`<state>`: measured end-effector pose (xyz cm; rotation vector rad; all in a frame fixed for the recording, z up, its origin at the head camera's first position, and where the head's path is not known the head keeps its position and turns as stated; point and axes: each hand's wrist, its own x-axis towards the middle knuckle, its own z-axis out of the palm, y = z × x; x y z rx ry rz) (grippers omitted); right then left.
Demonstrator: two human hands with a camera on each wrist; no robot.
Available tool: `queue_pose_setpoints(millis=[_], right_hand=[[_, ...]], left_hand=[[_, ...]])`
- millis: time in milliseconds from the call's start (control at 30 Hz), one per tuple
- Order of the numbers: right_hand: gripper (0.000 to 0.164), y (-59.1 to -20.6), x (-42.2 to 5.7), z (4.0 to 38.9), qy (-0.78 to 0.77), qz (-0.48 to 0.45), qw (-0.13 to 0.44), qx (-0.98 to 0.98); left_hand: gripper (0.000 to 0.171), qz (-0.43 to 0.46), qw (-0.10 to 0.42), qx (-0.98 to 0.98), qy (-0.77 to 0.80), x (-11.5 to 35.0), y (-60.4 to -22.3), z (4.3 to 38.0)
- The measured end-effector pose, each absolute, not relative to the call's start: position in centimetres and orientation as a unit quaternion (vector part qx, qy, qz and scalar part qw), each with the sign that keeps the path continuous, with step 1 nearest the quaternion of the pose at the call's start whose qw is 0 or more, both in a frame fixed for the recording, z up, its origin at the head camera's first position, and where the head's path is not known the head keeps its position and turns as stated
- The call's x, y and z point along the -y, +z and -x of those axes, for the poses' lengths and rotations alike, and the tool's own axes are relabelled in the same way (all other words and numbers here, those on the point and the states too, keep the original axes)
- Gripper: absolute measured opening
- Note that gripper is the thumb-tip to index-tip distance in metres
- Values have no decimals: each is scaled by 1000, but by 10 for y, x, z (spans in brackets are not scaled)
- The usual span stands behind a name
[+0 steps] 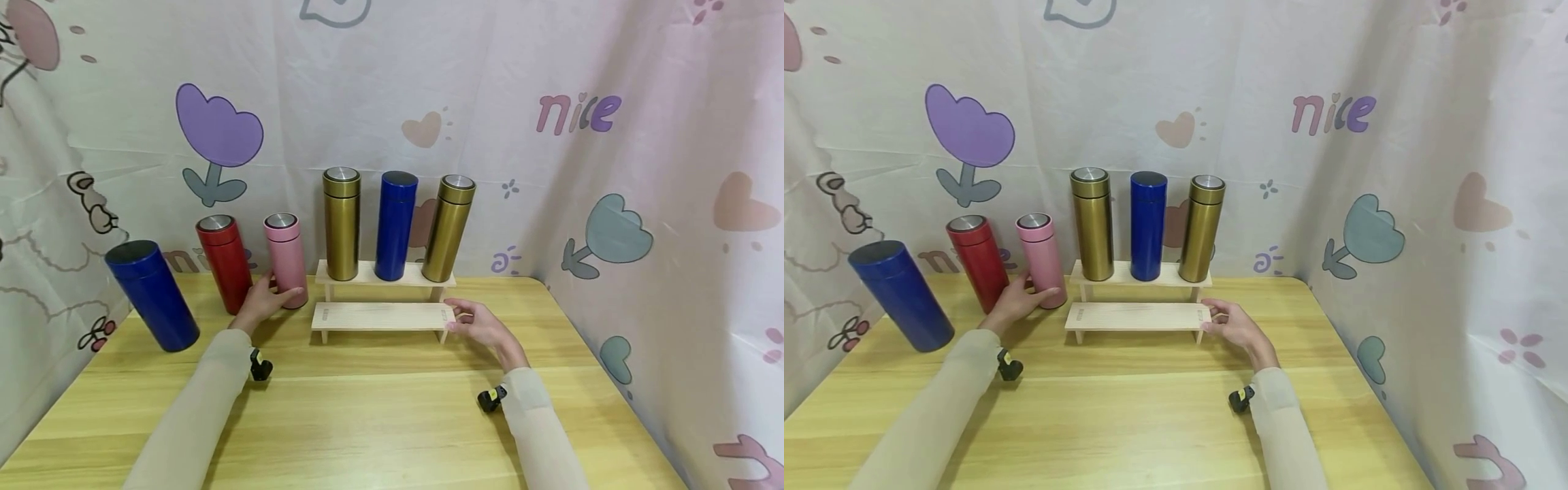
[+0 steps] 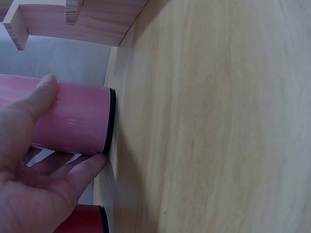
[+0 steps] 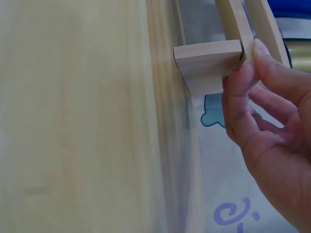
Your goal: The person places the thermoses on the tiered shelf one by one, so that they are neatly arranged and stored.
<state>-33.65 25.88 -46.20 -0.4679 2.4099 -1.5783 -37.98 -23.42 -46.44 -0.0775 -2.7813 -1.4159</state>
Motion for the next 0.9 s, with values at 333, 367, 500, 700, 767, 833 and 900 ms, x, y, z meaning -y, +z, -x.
queue_pose_setpoints(millis=[333,367,500,700,767,833,900], right_hand=[[62,-461,-260,335,-525,164,105,-828],[62,-461,-259,335,-521,165,103,-831],[61,-460,-259,336,-494,166,88,-849],[59,-458,-258,336,-479,172,75,-858],[59,-458,-258,335,-481,176,75,-855],[59,-458,-258,335,-485,178,76,-853],[59,-459,-257,335,-488,179,77,-851]], left_hand=[[98,23,10,891,-454,235,-465,381],[98,23,10,892,-452,235,-465,381],[99,19,7,893,-450,235,-465,380],[99,12,-2,893,-450,234,-462,380],[99,10,-3,893,-450,234,-461,379],[96,9,3,893,-451,234,-461,379],[94,9,15,893,-450,234,-460,378]])
